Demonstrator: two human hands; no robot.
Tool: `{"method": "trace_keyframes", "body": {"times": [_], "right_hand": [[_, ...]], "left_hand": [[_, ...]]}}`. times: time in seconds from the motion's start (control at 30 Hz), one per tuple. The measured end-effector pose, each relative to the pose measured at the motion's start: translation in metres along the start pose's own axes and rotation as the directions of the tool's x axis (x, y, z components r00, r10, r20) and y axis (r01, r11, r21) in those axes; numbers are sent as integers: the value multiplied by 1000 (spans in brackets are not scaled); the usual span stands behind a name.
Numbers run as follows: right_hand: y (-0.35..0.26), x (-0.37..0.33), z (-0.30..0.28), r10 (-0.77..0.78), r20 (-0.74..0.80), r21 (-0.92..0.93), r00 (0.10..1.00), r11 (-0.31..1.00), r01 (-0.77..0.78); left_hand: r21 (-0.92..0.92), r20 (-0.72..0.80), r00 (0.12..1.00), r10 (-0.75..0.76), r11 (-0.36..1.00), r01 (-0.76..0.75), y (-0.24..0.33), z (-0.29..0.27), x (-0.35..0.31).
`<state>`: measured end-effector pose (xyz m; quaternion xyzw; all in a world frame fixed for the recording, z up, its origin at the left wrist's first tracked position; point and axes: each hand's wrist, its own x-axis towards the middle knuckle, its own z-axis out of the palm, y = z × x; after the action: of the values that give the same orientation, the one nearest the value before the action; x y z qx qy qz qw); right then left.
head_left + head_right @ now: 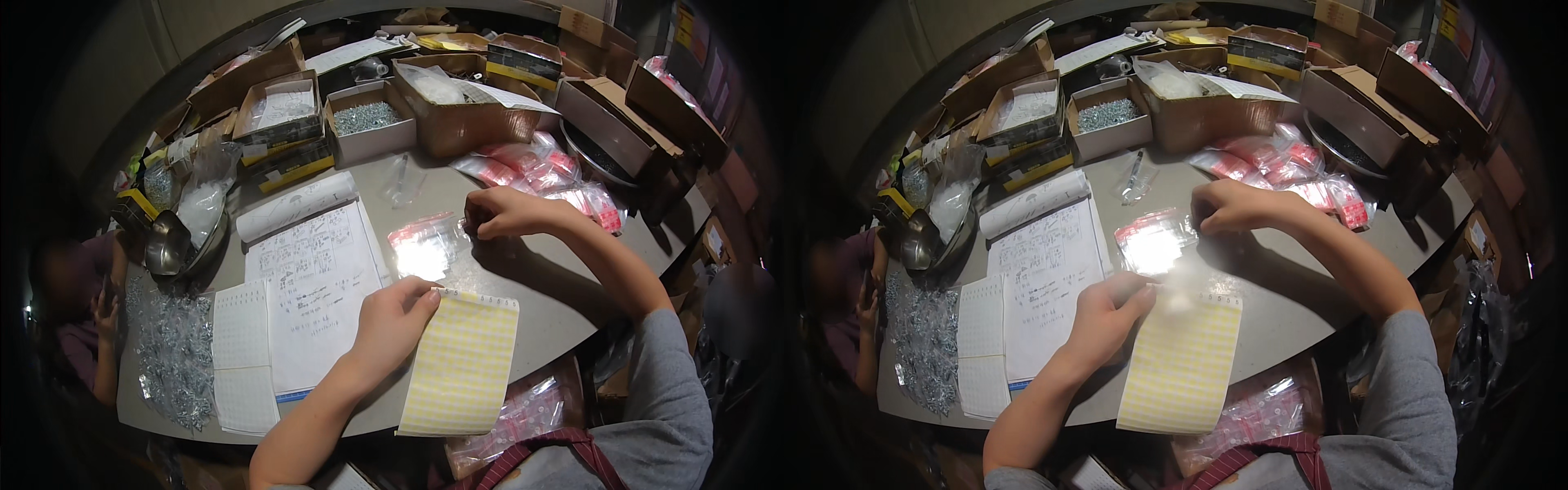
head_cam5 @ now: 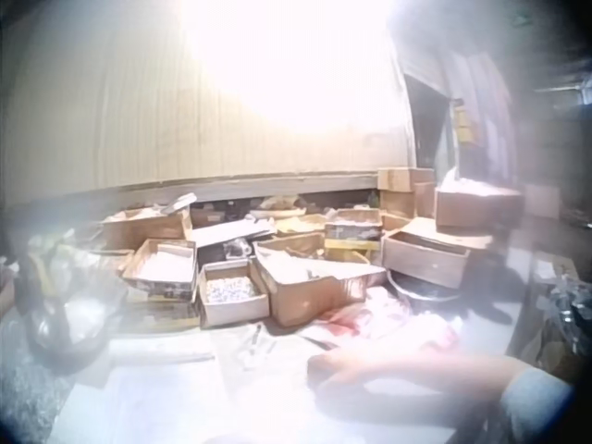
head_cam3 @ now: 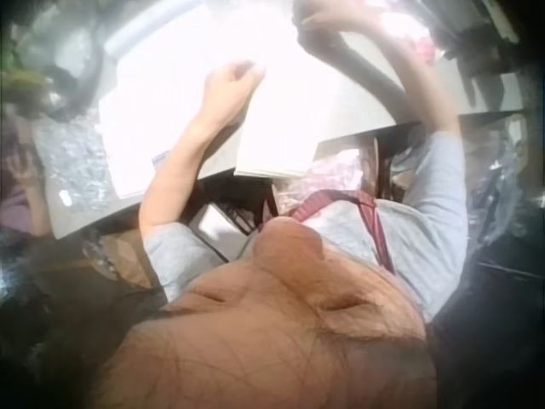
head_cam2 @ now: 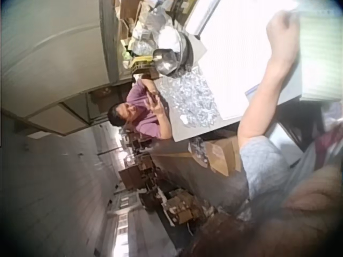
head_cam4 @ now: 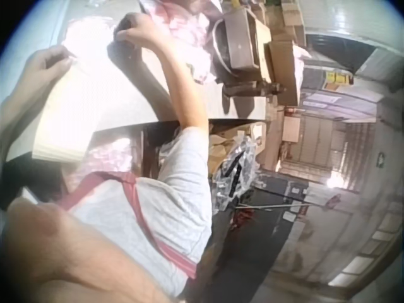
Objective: The person repeatedly peels small labels from a yellow sheet and sticks them onto clear plastic bags containing red items on a cluttered table. The person handles the label sheet and bags one at a time, placing labeled bags back on the table.
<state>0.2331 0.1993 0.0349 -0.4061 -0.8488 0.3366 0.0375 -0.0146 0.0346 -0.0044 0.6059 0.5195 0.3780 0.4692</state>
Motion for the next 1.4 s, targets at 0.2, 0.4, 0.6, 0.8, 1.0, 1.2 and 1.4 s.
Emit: {"method": "trace_keyframes", "body": {"times": [0.2,0.4,0.6,0.8,1.0,1.2,1.4], "right_hand": [[6,-10,3,62,-39,243,997,969,-51],[13,-6,21,-91,-213,-290,973,957,26],[28,-21,9,-149,-211,-257,966,962,92],[26,-99,35,-166,-135,10,977,986,169],[-17,-182,59,-294,132,198,947,944,265],[-21,-179,60,-299,-70,259,952,916,307],[-46,-128,78,-362,-378,-128,852,932,340]], "left_hand": [[7,-14,1000,-2,1000,2,0,0,0],[-25,-11,999,-38,999,38,5,0,-1],[-40,1,999,-33,999,33,8,0,-2],[-163,67,998,5,987,6,0,-2,-1],[-141,34,999,40,989,-35,10,3,-5],[-4,-24,993,117,993,-117,12,8,-9],[140,-62,965,254,960,-244,12,12,-15]]}}
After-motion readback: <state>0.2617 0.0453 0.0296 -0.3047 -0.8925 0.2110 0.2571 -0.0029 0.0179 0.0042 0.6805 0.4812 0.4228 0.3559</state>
